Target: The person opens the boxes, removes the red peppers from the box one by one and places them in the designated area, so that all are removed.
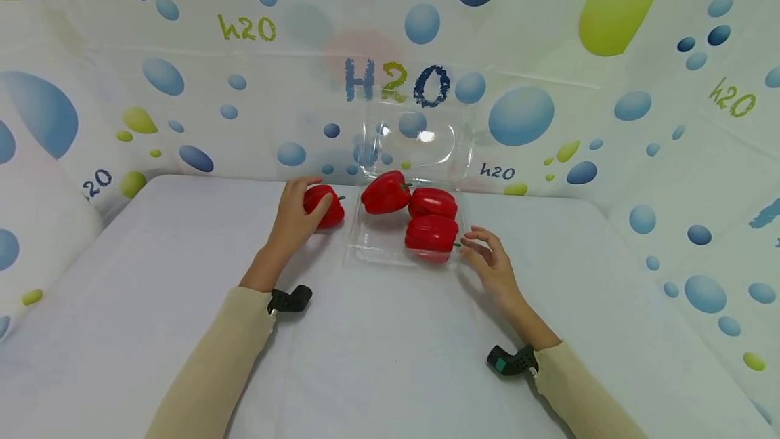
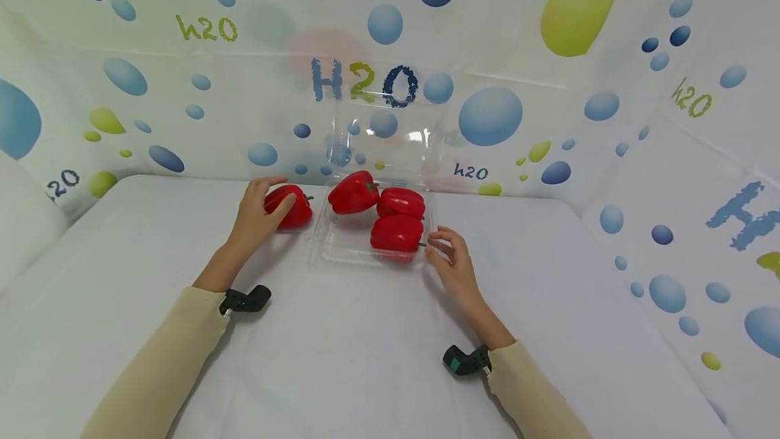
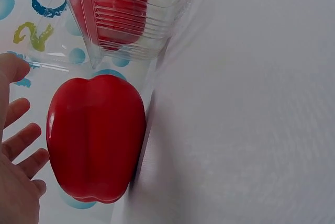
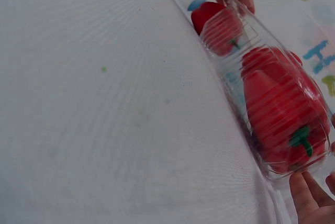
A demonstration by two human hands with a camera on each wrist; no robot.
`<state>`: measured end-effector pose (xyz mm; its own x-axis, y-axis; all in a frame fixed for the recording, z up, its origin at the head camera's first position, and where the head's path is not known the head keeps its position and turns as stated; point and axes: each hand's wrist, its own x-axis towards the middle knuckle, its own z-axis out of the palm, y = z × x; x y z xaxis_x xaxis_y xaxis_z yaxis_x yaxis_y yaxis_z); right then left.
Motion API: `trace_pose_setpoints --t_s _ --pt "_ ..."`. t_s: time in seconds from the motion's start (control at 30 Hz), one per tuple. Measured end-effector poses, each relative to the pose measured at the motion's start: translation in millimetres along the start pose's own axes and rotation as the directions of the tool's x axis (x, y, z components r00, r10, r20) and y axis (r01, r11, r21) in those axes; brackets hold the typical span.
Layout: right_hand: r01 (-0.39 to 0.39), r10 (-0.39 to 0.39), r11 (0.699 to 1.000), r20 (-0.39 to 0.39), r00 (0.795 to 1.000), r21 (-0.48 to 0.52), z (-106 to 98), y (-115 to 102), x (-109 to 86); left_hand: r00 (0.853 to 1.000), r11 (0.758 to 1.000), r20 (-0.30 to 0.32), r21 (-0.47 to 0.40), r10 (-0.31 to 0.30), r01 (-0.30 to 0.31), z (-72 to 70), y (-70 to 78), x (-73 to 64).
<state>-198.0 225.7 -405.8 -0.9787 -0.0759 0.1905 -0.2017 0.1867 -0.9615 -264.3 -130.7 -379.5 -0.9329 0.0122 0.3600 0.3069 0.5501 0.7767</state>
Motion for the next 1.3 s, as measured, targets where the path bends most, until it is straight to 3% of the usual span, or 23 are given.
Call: trace_pose_setpoints --t_s 0.63,1.3 --pt "-0.018 0.018 1.000 -0.002 1.000 -0.006 1 1 1.0 0.997 0.998 0.035 0.001 0.068 -0.068 1.2 13.1 -0.2" --pt "0.000 0.000 1.000 0.011 1.000 -0.011 -2 1 0.4 0.992 0.993 0.067 0.020 0.111 -0.113 3.5 38.0 -4.1"
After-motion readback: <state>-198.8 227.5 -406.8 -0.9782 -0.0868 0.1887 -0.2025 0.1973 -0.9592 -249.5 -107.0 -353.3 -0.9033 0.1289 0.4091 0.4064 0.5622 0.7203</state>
